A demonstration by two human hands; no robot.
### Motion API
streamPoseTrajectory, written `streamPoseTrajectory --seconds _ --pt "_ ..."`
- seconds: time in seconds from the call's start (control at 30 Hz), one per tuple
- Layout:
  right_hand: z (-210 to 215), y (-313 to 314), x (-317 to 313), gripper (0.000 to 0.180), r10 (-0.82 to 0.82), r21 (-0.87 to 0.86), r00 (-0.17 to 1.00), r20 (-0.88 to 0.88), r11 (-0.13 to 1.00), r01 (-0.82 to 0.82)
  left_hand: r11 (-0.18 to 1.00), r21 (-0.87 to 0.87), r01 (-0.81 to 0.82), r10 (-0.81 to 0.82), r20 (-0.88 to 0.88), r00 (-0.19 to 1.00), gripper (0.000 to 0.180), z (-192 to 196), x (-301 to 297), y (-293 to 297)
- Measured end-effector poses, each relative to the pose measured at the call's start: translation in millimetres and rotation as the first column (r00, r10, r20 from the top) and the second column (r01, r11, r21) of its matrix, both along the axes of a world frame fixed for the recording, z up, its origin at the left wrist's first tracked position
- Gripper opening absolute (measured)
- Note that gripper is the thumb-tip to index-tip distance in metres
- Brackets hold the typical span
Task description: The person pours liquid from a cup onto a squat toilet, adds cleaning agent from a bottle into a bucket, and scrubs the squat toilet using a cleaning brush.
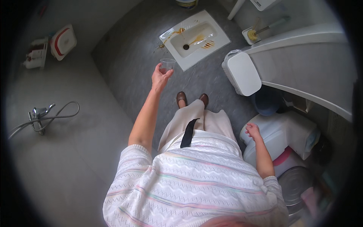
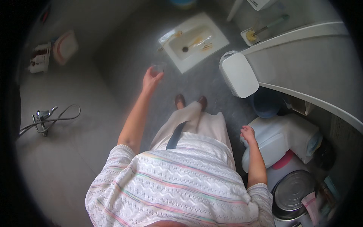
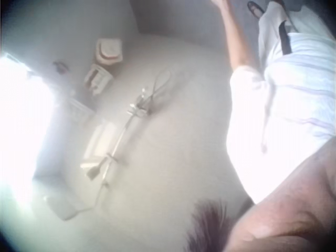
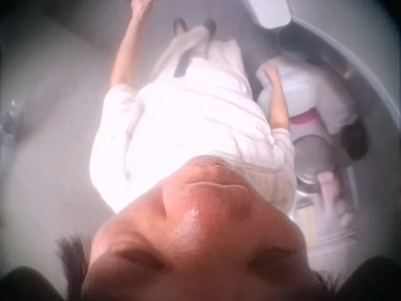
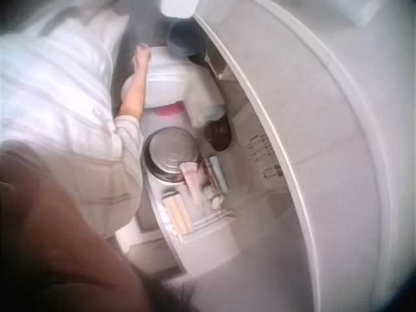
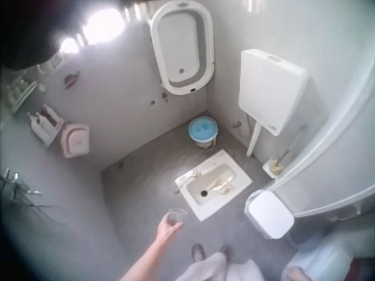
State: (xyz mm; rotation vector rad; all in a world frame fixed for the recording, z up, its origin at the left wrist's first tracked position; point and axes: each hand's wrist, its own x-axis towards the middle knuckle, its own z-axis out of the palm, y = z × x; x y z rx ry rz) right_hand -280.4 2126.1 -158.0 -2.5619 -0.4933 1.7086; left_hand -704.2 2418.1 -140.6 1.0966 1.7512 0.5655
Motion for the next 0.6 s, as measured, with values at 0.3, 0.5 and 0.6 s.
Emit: streamPoseTrajectory --seconds 0.3,0.5,0.6 --pt "26.5 103.2 -79.7 0.034 0.199 0.354 0.96 -0.198 0.928 -0.119 0.996 0.051 -0.076 0.07 0.113 0.991 0.071 -26.0 -26.9 -12.7" --pt "7.4 70.8 -56.1 0.034 0.135 0.27 0.979 -0.153 0.959 -0.09 0.979 0.125 0.159 -0.141 -0.137 0.98 0.061 19.3 -12.8 48.3" --pt "0.1 45.4 -40.0 0.037 0.094 0.103 0.993 -0.071 0.991 -0.086 0.965 0.005 0.263 -0.261 -0.084 0.962 0.044 61.6 1.5 76.1"
